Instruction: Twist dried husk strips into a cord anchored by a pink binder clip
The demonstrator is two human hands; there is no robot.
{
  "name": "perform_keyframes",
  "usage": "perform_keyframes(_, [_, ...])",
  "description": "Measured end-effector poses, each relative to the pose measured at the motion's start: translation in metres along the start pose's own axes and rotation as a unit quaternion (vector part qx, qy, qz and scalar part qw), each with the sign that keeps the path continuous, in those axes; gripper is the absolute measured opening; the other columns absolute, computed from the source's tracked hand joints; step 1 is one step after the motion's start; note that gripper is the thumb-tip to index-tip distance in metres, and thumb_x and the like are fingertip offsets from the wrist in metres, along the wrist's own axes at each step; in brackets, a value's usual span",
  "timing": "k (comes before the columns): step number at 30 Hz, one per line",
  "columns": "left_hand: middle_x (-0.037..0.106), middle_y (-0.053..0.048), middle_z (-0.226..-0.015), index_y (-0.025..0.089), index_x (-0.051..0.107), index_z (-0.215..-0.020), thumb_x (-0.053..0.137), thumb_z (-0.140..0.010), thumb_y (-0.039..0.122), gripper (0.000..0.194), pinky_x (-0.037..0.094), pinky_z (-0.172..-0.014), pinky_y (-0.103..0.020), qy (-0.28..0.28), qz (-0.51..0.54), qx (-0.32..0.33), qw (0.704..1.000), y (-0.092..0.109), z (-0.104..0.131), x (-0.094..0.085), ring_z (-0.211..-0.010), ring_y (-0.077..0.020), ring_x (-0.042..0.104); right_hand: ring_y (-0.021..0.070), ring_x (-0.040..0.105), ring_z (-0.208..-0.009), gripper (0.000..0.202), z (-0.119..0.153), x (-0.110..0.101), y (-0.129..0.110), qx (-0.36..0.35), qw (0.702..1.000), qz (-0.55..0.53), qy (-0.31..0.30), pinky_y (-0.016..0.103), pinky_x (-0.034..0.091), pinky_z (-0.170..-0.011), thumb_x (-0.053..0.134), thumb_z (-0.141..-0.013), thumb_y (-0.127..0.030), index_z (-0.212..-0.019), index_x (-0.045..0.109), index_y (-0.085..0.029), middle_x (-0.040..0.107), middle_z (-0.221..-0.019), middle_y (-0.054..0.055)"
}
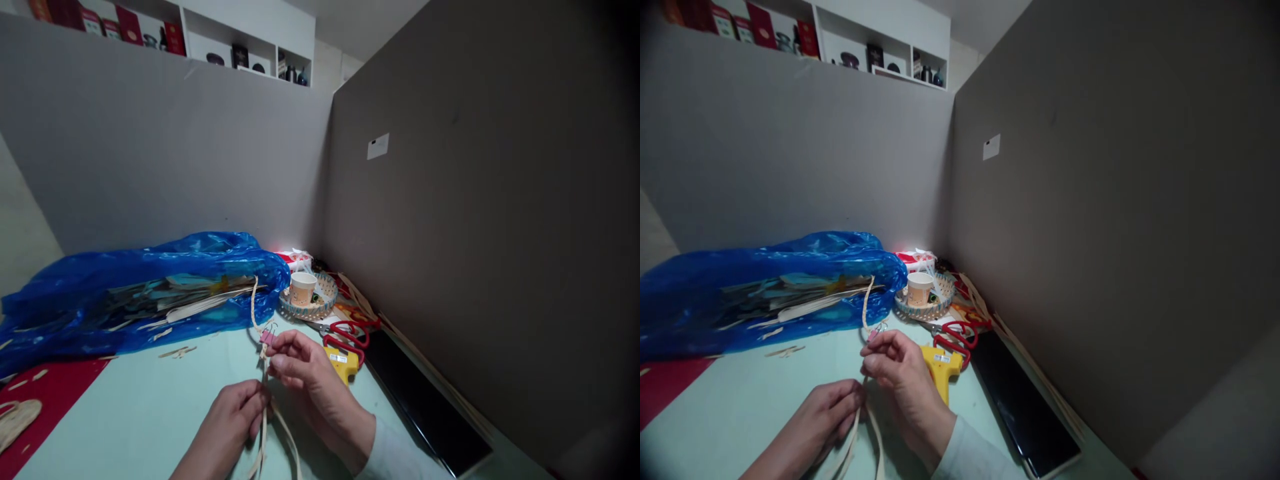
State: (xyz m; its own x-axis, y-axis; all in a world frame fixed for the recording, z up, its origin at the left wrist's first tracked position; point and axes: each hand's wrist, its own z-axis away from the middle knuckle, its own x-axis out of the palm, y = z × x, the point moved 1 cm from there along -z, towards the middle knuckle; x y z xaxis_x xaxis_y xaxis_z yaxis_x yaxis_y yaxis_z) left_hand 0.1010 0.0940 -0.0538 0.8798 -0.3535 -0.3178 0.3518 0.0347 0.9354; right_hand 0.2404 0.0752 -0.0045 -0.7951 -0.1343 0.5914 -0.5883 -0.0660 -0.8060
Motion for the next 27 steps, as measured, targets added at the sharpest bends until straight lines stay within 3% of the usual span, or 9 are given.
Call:
perform_keyframes(7, [0.034,0.009,-0.04,0.024,0.038,-0.049,0.049,-0.077,0.054,0.043,0.013,-0.043,-0.025,-0.007,-0.013,0.012,1.0,-0.005,0.001,-0.001,-0.038,-0.0088,0.023,0.0133,0.052,-0.081,0.03,-0.002,-0.003,0.006,-0.028,0.999,0.016,0.011,0.023,0.037,-0.075,0.074,-0.057,-0.012,-0.083,0.06,-0.014,0.062,-0.087,0.003])
perform_keyframes(15, [0.036,0.008,-0.042,0.023,0.039,-0.05,0.051,-0.078,0.05,0.04,0.018,-0.045,-0.025,0.003,0.009,0.019,1.0,0.004,0.004,0.001,-0.041,-0.0097,0.026,0.0134,0.051,-0.077,0.027,0.0,-0.005,0.01,0.004,0.999,0.032,-0.003,0.022,0.036,-0.066,0.075,-0.061,-0.018,-0.083,0.061,-0.016,0.061,-0.086,0.002])
perform_keyframes(22, [0.039,0.008,-0.042,0.022,0.042,-0.052,0.049,-0.08,0.044,0.036,0.022,-0.047,-0.025,0.01,0.01,0.028,0.999,0.008,0.006,0.002,-0.043,-0.0101,0.029,0.0121,0.049,-0.074,0.027,-0.001,-0.007,0.016,0.015,0.998,0.033,-0.05,0.022,0.036,-0.064,0.075,-0.066,-0.021,-0.088,0.061,-0.015,0.058,-0.085,0.002])
perform_keyframes(27, [0.039,0.007,-0.044,0.022,0.042,-0.054,0.047,-0.082,0.048,0.039,0.026,-0.05,-0.025,0.01,0.005,0.03,0.999,0.009,0.007,0.002,-0.047,-0.0111,0.033,0.0105,0.047,-0.07,0.027,-0.001,-0.006,0.015,0.02,0.998,0.029,-0.043,0.022,0.035,-0.062,0.075,-0.066,-0.02,-0.088,0.061,-0.014,0.058,-0.083,0.002])
